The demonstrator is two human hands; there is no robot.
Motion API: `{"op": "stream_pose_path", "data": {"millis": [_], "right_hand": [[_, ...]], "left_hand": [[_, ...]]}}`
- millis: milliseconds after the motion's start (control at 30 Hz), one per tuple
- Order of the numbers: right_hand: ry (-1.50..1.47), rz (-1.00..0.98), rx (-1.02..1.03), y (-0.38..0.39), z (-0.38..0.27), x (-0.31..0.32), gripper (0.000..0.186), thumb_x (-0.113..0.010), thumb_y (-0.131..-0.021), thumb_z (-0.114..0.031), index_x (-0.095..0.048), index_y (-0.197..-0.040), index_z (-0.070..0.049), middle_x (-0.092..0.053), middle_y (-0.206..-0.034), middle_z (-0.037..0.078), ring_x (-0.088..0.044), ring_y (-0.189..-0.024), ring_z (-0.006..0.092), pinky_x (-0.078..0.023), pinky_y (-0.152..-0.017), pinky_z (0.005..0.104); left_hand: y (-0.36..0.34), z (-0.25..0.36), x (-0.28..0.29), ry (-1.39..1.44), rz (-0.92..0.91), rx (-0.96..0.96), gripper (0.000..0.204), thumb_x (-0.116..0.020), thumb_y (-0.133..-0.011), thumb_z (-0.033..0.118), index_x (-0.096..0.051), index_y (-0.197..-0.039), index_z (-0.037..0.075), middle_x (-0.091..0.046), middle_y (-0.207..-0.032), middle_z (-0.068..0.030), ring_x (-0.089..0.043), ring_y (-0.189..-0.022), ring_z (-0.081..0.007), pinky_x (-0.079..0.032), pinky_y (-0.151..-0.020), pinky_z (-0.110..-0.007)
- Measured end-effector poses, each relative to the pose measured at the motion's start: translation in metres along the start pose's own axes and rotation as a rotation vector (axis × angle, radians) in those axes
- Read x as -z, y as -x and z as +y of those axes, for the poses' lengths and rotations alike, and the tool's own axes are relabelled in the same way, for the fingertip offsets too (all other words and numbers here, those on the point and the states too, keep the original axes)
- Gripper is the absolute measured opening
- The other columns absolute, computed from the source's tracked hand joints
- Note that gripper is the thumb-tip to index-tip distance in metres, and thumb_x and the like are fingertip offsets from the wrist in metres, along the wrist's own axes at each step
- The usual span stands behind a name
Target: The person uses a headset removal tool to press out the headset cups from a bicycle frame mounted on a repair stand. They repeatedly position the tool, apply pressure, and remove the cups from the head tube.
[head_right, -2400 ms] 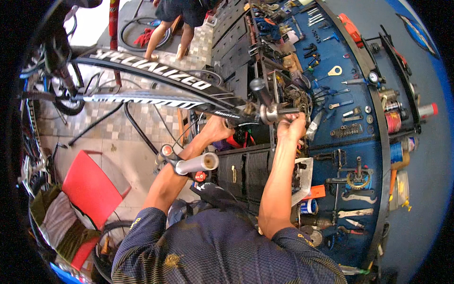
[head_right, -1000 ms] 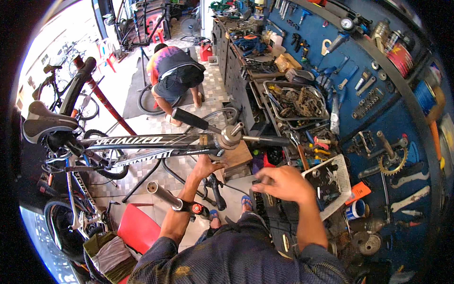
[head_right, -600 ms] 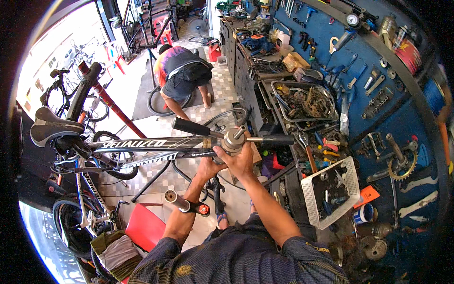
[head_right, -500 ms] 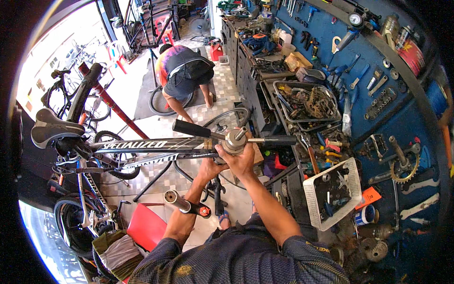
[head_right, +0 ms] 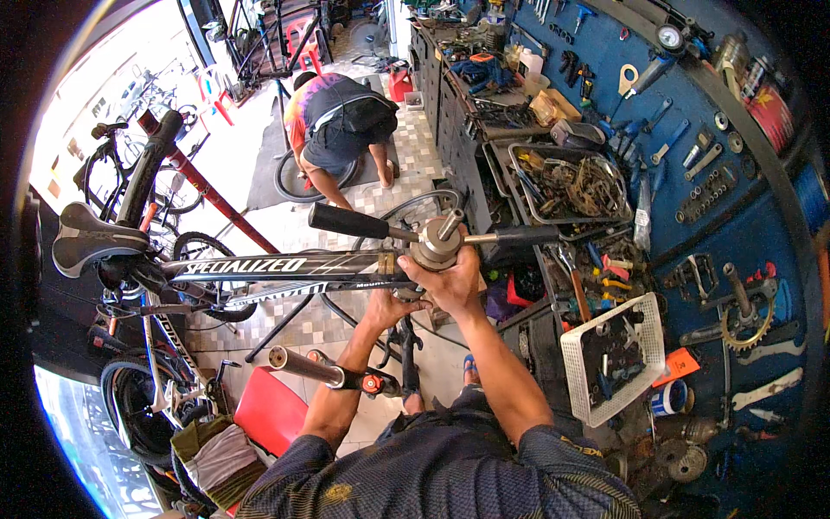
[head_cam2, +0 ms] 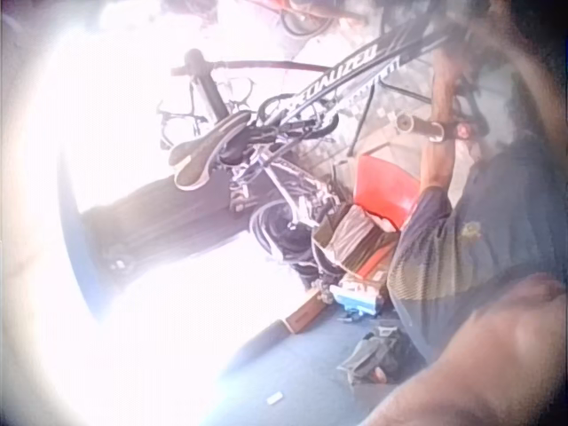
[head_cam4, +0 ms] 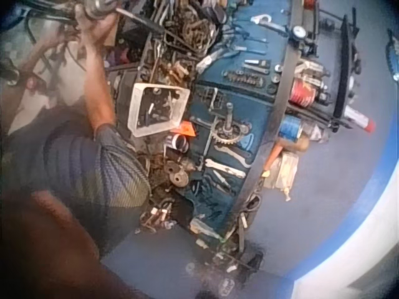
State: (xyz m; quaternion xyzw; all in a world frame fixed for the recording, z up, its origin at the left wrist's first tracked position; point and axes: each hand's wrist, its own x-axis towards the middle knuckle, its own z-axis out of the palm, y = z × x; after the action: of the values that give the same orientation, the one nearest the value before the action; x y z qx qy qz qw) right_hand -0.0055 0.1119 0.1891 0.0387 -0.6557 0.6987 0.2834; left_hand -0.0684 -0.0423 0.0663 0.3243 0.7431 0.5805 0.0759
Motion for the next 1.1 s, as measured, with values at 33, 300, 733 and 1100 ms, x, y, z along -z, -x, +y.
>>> {"op": "stream_pose_path", "data": {"millis": [33, 300, 733, 1100], "right_hand": [[-0.022, -0.004, 0.006, -0.003, -0.003, 0.001, 0.063, -0.088, -0.079, -0.006, -0.054, -0.13, -0.002, -0.067, -0.114, 0.007, -0.064, -0.102, 0.012, -0.053, -0.094, 0.0292], [0.034, 0.037, 0.167, -0.025, -0.047, 0.009, 0.067, -0.086, -0.078, -0.004, -0.053, -0.137, -0.001, -0.065, -0.113, 0.006, -0.066, -0.094, 0.0117, -0.056, -0.086, 0.0283], [-0.247, 0.091, 0.442, -0.086, -0.168, -0.001, 0.073, -0.082, -0.085, -0.009, -0.044, -0.147, -0.003, -0.064, -0.108, 0.017, -0.058, -0.062, 0.0089, -0.05, -0.048, 0.0252], [-0.25, 0.178, 0.612, -0.076, -0.298, 0.044, 0.022, -0.077, -0.092, -0.018, -0.062, -0.091, -0.002, -0.055, -0.078, 0.001, -0.043, -0.054, 0.0095, -0.033, -0.048, 0.0277]], "left_hand": [[0.0, -0.001, 0.002, 0.013, -0.013, 0.033, 0.081, -0.101, -0.065, 0.028, -0.063, -0.133, 0.004, -0.068, -0.13, -0.0151, -0.064, -0.121, -0.0303, -0.052, -0.103, -0.045], [-0.002, -0.009, 0.001, 0.06, -0.083, 0.017, 0.086, -0.101, -0.067, 0.024, -0.058, -0.137, 0.003, -0.066, -0.132, -0.0119, -0.06, -0.121, -0.0241, -0.05, -0.105, -0.042], [0.007, -0.006, 0.012, -0.096, -0.002, -0.158, 0.07, -0.098, -0.067, 0.027, -0.068, -0.126, 0.005, -0.07, -0.122, -0.0163, -0.065, -0.111, -0.0366, -0.05, -0.099, -0.044], [0.058, 0.019, 0.021, -0.021, -0.213, 0.057, 0.08, -0.099, -0.07, 0.027, -0.054, -0.134, 0.007, -0.072, -0.113, -0.01, -0.068, -0.106, -0.0206, -0.054, -0.094, -0.037]]}}
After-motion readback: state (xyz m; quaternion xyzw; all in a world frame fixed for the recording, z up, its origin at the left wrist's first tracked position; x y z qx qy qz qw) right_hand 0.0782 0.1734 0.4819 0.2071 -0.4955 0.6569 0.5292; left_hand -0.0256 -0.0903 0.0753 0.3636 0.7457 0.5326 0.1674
